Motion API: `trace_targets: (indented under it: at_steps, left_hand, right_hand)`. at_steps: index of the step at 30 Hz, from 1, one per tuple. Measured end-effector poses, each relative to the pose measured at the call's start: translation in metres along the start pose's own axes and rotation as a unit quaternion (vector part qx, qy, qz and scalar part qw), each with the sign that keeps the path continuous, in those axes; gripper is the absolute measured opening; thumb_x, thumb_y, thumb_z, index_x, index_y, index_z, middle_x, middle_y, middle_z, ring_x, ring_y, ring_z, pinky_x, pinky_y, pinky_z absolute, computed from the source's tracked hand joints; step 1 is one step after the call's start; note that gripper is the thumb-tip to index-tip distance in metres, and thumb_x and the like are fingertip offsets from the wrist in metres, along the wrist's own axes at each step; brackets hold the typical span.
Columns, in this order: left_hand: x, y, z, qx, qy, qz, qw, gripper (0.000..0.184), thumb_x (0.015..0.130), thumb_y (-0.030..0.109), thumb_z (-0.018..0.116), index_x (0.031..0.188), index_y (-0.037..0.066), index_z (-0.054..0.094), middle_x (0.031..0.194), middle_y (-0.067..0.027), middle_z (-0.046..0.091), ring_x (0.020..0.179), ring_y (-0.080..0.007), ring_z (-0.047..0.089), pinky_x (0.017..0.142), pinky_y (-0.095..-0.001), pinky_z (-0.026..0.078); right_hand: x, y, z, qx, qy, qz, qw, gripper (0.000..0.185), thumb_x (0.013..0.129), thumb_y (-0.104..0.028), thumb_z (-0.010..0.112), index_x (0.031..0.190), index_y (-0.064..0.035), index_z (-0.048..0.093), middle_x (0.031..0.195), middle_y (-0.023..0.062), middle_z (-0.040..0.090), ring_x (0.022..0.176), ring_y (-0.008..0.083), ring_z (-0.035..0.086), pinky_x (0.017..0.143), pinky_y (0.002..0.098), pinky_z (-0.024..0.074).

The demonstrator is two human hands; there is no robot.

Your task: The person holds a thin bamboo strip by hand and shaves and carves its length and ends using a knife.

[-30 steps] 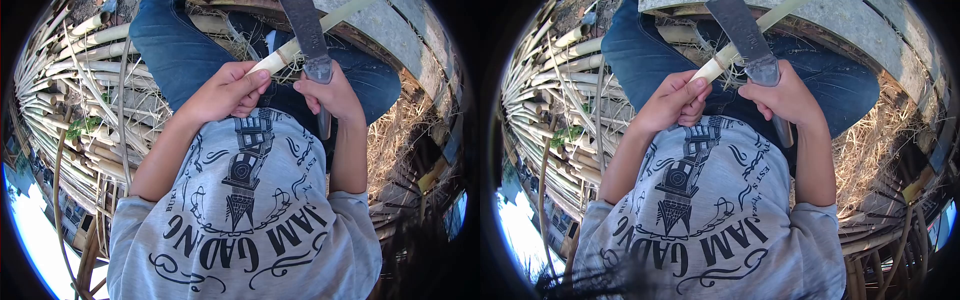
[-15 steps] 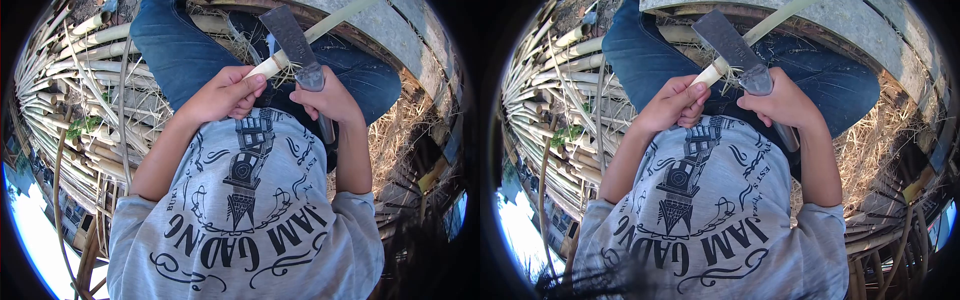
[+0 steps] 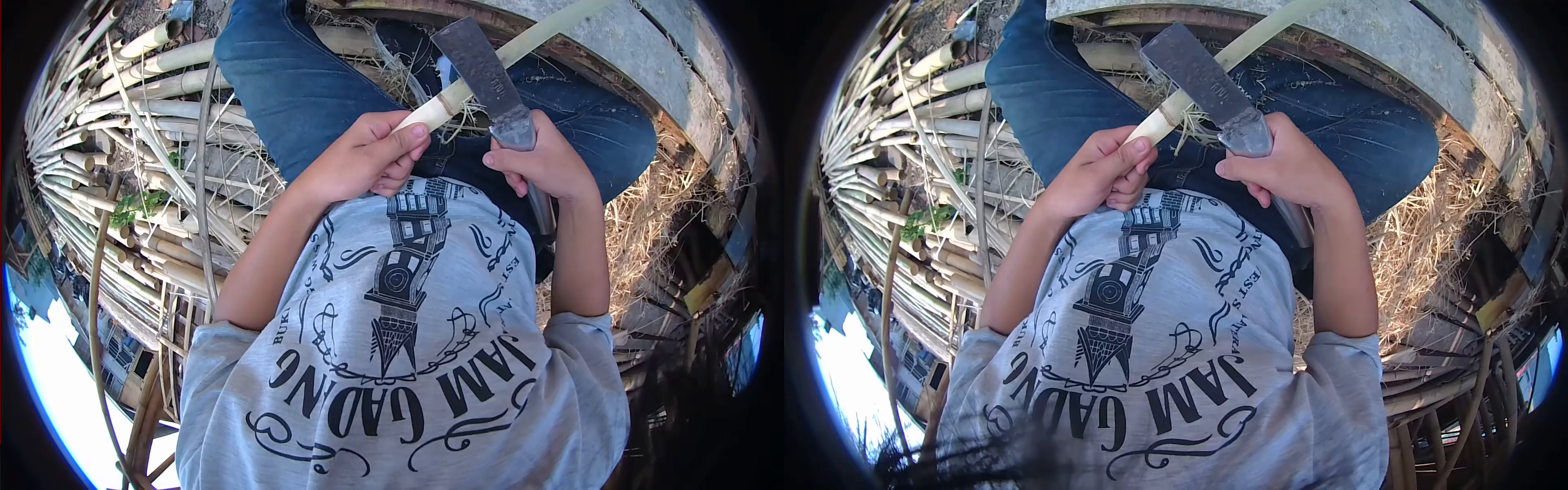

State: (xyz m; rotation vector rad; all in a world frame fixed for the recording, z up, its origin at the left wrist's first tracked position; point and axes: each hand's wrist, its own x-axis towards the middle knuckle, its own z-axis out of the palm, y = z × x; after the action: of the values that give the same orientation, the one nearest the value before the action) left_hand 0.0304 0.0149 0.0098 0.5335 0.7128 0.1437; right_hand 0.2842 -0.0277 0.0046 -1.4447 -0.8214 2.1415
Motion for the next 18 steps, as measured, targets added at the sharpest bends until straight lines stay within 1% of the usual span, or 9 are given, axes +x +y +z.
trace_targets:
  at_steps: [2, 5, 7, 9, 10, 12, 13, 15, 18]
  left_hand:
    - [0.004, 0.001, 0.002, 0.007, 0.007, 0.012, 1.0, 0.031, 0.104, 0.03, 0.045, 0.083, 0.008, 0.044, 0.055, 0.0047, 0.031, 0.044, -0.006, 0.027, 0.04, -0.0231, 0.023]
    - [0.001, -0.003, 0.0, 0.011, 0.021, 0.02, 1.0, 0.031, 0.104, 0.03, 0.044, 0.083, 0.008, 0.044, 0.055, 0.0047, 0.031, 0.044, -0.0061, 0.027, 0.041, -0.0233, 0.024]
    - [0.003, 0.0, 0.0, 0.011, 0.014, 0.02, 1.0, 0.031, 0.104, 0.03, 0.044, 0.083, 0.008, 0.044, 0.055, 0.0047, 0.031, 0.043, -0.0061, 0.027, 0.041, -0.0235, 0.024]
    - [0.003, 0.002, 0.005, 0.019, 0.014, 0.025, 0.999, 0.03, 0.104, 0.03, 0.044, 0.084, 0.007, 0.044, 0.056, 0.0048, 0.03, 0.044, -0.0063, 0.027, 0.042, -0.0234, 0.025]
    - [0.003, 0.002, 0.006, 0.018, 0.015, 0.024, 0.999, 0.03, 0.104, 0.03, 0.044, 0.084, 0.007, 0.044, 0.056, 0.0048, 0.03, 0.044, -0.0063, 0.027, 0.042, -0.0234, 0.025]
    - [0.005, 0.004, 0.01, 0.022, 0.003, 0.043, 0.999, 0.029, 0.104, 0.029, 0.043, 0.085, 0.007, 0.045, 0.057, 0.005, 0.03, 0.047, -0.0062, 0.028, 0.044, -0.0228, 0.026]
    - [0.006, 0.006, 0.013, 0.024, 0.001, 0.043, 0.999, 0.029, 0.104, 0.029, 0.043, 0.085, 0.007, 0.045, 0.057, 0.005, 0.03, 0.047, -0.0062, 0.028, 0.044, -0.0228, 0.026]
    - [0.01, 0.009, 0.021, 0.078, 0.025, 0.064, 0.995, 0.03, 0.105, 0.029, 0.042, 0.086, 0.006, 0.046, 0.059, 0.0053, 0.031, 0.049, -0.0054, 0.028, 0.045, -0.022, 0.027]
    - [0.016, 0.01, 0.03, 0.101, 0.041, 0.066, 0.992, 0.028, 0.104, 0.028, 0.043, 0.088, 0.005, 0.048, 0.062, 0.0054, 0.034, 0.052, -0.004, 0.03, 0.047, -0.0215, 0.028]
  right_hand:
    - [-0.002, 0.003, -0.006, 0.086, 0.016, -0.023, 0.996, 0.019, 0.079, -0.009, 0.072, 0.071, -0.0036, 0.055, 0.052, 0.0002, 0.052, 0.039, 0.0079, 0.049, 0.038, 0.0233, 0.038]
    - [-0.001, 0.002, 0.008, -0.016, -0.024, 0.024, 0.999, 0.02, 0.079, -0.01, 0.073, 0.071, -0.0037, 0.056, 0.052, 0.0004, 0.052, 0.04, 0.0076, 0.049, 0.038, 0.0232, 0.0376]
    - [-0.003, 0.002, 0.005, -0.004, -0.009, 0.026, 1.0, 0.021, 0.079, -0.011, 0.074, 0.071, -0.0039, 0.056, 0.055, 0.0008, 0.054, 0.04, 0.0075, 0.05, 0.038, 0.0225, 0.038]
    - [-0.005, 0.006, 0.002, 0.108, 0.018, -0.037, 0.993, 0.022, 0.08, -0.014, 0.076, 0.073, -0.0031, 0.058, 0.058, 0.0001, 0.056, 0.042, 0.0069, 0.05, 0.039, 0.021, 0.0385]
    - [-0.005, 0.006, 0.005, 0.109, 0.017, -0.036, 0.993, 0.022, 0.08, -0.014, 0.076, 0.073, -0.0031, 0.058, 0.058, 0.0001, 0.056, 0.042, 0.0069, 0.05, 0.039, 0.021, 0.0385]
    - [-0.006, 0.003, 0.015, 0.106, 0.126, -0.116, 0.979, 0.02, 0.078, -0.012, 0.078, 0.08, -0.0012, 0.062, 0.062, -0.0002, 0.058, 0.045, 0.0051, 0.051, 0.04, 0.0202, 0.0391]
    - [-0.008, 0.0, 0.024, 0.107, 0.129, -0.118, 0.979, 0.02, 0.078, -0.012, 0.078, 0.08, -0.0012, 0.062, 0.062, -0.0002, 0.058, 0.045, 0.0051, 0.051, 0.04, 0.0202, 0.0391]
    - [-0.013, -0.006, 0.04, 0.05, 0.242, -0.163, 0.955, 0.022, 0.075, -0.009, 0.081, 0.086, -0.0001, 0.065, 0.065, -0.0003, 0.06, 0.05, 0.0034, 0.052, 0.042, 0.0192, 0.0401]
    - [-0.015, -0.006, 0.045, 0.04, 0.247, -0.183, 0.951, 0.022, 0.074, -0.008, 0.082, 0.088, 0.0005, 0.067, 0.07, 0.001, 0.063, 0.053, 0.0034, 0.053, 0.045, 0.0187, 0.0418]
